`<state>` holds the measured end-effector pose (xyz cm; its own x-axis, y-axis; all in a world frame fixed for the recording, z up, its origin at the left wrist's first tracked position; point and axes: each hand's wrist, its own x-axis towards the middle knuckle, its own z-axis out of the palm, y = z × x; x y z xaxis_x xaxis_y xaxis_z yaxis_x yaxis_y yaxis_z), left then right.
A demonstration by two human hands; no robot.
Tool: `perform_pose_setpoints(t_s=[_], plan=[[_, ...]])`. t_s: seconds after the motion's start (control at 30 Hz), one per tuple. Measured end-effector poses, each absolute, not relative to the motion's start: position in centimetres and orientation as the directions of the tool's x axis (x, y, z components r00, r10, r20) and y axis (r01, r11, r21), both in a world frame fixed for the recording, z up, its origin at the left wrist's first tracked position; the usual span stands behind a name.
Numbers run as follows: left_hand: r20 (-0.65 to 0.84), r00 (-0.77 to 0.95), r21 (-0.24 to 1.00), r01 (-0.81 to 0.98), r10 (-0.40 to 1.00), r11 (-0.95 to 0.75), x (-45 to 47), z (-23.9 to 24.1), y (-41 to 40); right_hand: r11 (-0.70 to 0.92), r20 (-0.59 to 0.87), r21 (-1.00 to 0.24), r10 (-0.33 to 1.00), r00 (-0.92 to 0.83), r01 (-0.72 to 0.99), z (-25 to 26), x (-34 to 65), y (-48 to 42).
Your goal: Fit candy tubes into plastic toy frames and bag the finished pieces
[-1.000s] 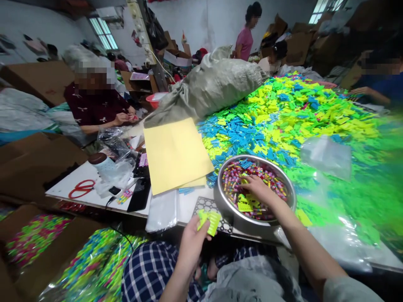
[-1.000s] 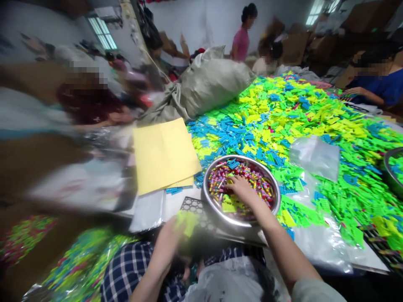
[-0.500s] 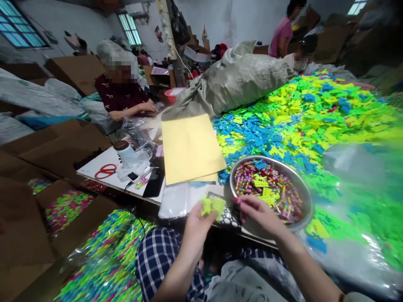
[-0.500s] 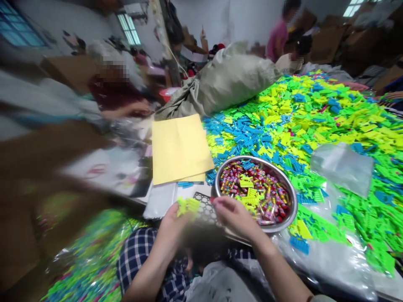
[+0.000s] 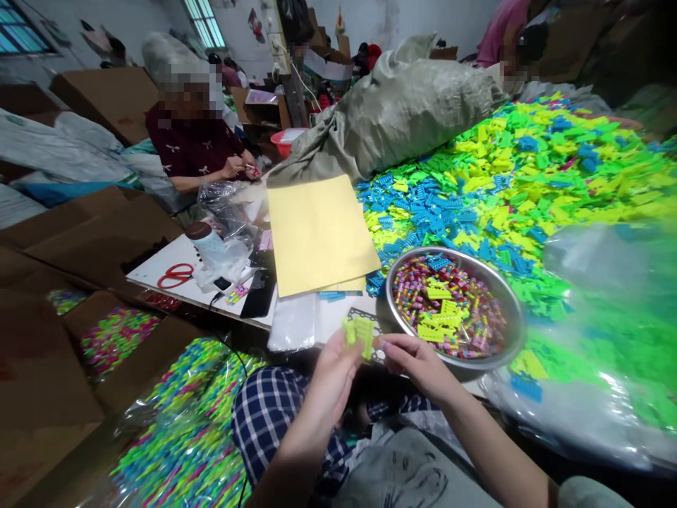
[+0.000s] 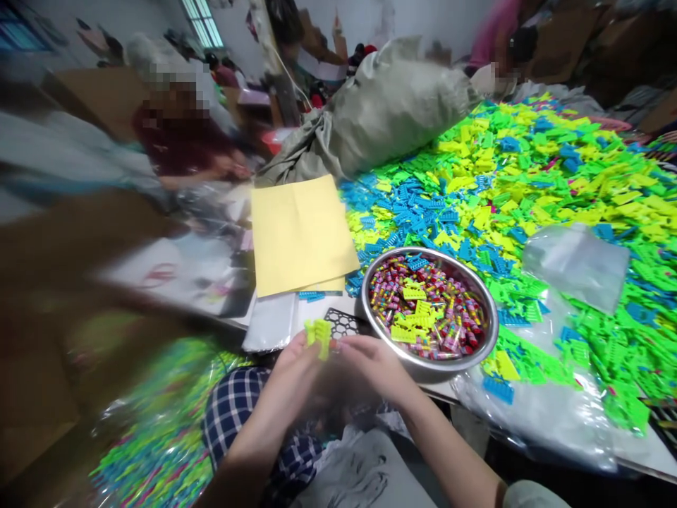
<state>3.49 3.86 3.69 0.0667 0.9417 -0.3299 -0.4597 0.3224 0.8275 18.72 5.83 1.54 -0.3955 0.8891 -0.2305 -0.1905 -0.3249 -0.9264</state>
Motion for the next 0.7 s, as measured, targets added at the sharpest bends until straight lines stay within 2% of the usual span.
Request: perform_pose_setpoints(t_s=[0.07, 0.13, 0.23, 0.27, 0.33, 0.4, 0.47, 0.53, 0.6, 0.63, 0.7], plan=[[-0.271, -0.031, 0.895, -0.377, 0.962, 0.240, 3.3, 3.3, 3.8, -0.362, -0.245, -0.879, 0.902, -0.356, -0.311, 1.3, 18.3, 5.6], [-0.140, -0.080, 0.967, -0.225, 0.987, 0.119, 2.9, 3.0, 3.9, -0.360, -0.238, -0.835, 0.918, -0.317, -0.417, 1.3, 17.8, 5.2], [0.008, 0.012, 0.998, -0.070, 1.000, -0.007, 2.3, 2.6, 4.0, -0.342, -0.227, -0.820, 0.930, -0.288, -0.458, 1.4, 16.9, 4.6], [-0.004, 0.022, 0.996, -0.092, 1.000, 0.006, 2.3, 2.6, 3.9, -0.329, -0.225, -0.829, 0.937, -0.268, -0.453, 1.4, 16.6, 4.5], [-0.094, -0.005, 0.956, -0.278, 0.996, 0.089, 2.7, 2.7, 3.6, -0.262, -0.192, -0.862, 0.961, -0.200, -0.434, 1.4, 16.1, 4.3], [-0.196, 0.011, 0.812, -0.558, 0.980, 0.169, 3.5, 3.0, 3.2, -0.137, -0.090, -0.912, 0.986, -0.138, -0.388, 1.5, 15.8, 4.3], [-0.255, 0.048, 0.646, -0.734, 0.966, 0.208, 4.5, 3.4, 2.8, 0.014, 0.059, -0.951, 0.989, -0.139, -0.308, 1.7, 15.5, 4.2], [-0.332, -0.001, 0.606, -0.767, 0.943, 0.212, 5.3, 3.8, 2.6, 0.140, 0.187, -0.964, 0.962, -0.198, -0.227, 1.8, 15.3, 3.9], [-0.401, -0.099, 0.644, -0.737, 0.911, 0.204, 5.7, 4.1, 2.7, 0.198, 0.234, -0.959, 0.957, -0.172, -0.200, 1.5, 14.9, 3.2], [-0.414, -0.131, 0.660, -0.725, 0.901, 0.197, 5.6, 4.2, 2.9, 0.179, 0.207, -0.962, 0.971, -0.120, -0.205, 1.3, 14.7, 2.7], [-0.391, -0.158, 0.680, -0.714, 0.907, 0.168, 5.3, 4.4, 3.2, 0.046, 0.054, -0.970, 0.998, -0.027, -0.239, 0.5, 14.2, 1.8]])
